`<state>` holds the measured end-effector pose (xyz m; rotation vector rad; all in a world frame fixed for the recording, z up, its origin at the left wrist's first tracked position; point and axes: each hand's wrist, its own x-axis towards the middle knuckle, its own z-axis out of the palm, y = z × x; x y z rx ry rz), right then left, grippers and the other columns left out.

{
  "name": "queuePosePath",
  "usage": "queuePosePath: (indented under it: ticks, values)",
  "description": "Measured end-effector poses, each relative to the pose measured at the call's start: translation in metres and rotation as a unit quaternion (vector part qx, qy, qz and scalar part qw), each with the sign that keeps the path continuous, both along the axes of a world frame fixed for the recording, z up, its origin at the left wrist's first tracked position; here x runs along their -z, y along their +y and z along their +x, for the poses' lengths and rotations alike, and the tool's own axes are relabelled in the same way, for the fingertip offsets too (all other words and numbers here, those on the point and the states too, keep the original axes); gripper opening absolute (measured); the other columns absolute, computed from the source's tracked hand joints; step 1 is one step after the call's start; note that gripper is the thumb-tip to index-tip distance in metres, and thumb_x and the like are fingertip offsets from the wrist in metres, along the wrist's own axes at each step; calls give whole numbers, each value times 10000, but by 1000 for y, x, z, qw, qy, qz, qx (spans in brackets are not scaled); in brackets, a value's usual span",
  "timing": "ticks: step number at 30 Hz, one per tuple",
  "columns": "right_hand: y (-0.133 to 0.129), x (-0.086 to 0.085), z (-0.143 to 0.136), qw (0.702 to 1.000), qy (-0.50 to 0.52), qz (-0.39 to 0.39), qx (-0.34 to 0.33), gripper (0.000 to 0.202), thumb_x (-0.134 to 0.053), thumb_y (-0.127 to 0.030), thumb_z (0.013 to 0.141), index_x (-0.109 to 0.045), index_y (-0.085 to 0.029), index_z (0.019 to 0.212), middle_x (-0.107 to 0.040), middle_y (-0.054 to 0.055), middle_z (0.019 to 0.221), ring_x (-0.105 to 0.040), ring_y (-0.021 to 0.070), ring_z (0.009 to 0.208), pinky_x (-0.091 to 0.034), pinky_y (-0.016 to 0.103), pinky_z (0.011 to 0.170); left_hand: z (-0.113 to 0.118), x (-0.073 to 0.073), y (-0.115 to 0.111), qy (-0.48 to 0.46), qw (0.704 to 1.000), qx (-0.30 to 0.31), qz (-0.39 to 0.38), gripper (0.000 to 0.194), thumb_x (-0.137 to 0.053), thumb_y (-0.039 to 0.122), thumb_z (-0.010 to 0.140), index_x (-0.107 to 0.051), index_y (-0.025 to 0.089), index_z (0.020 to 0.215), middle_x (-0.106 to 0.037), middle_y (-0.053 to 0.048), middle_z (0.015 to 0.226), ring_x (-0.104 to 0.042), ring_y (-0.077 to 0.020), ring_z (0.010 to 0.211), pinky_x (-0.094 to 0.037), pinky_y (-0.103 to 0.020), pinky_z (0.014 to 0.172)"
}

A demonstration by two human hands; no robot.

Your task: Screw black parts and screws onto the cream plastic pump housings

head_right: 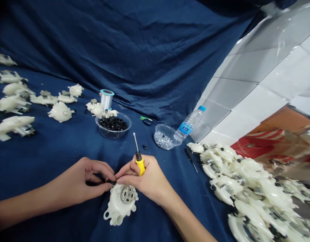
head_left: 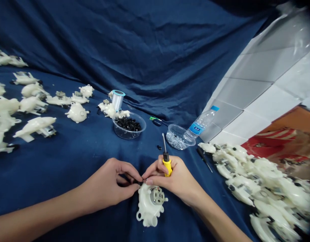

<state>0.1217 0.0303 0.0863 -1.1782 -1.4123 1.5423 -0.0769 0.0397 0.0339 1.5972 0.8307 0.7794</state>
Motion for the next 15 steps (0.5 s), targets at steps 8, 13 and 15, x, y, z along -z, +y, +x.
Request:
queuePosePath:
  ticks: [8,13,15]
  values:
    - [-3,-1,-8,1000,6,19,22,579,-905,-128,558,-334,-220,553,-752,17,697,-733,162,660,-574,226,624,1,-1,4,-2,999,-2,-48,206,-709,287,755,-764,145,893,-778,-49,829,-741,-220,798,-596,-294,730]
    - [-2,4,-9,999,-9,25,39,599,-903,-146,565,-308,-218,538,-767,36,721,-718,153,641,-565,228,602,1,0,6,-24,998,-15,-50,299,-727,213,718,-720,155,1012,-760,-13,831,-715,-178,779,-592,-260,710]
    - [-1,6,-9,999,-11,20,41,610,-910,-163,554,-304,-219,537,-761,30,706,-715,156,626,-566,235,592,2,2,7,-31,998,-16,-49,304,-735,205,706,-712,160,1006,-753,-4,814,-707,-169,758,-586,-251,690]
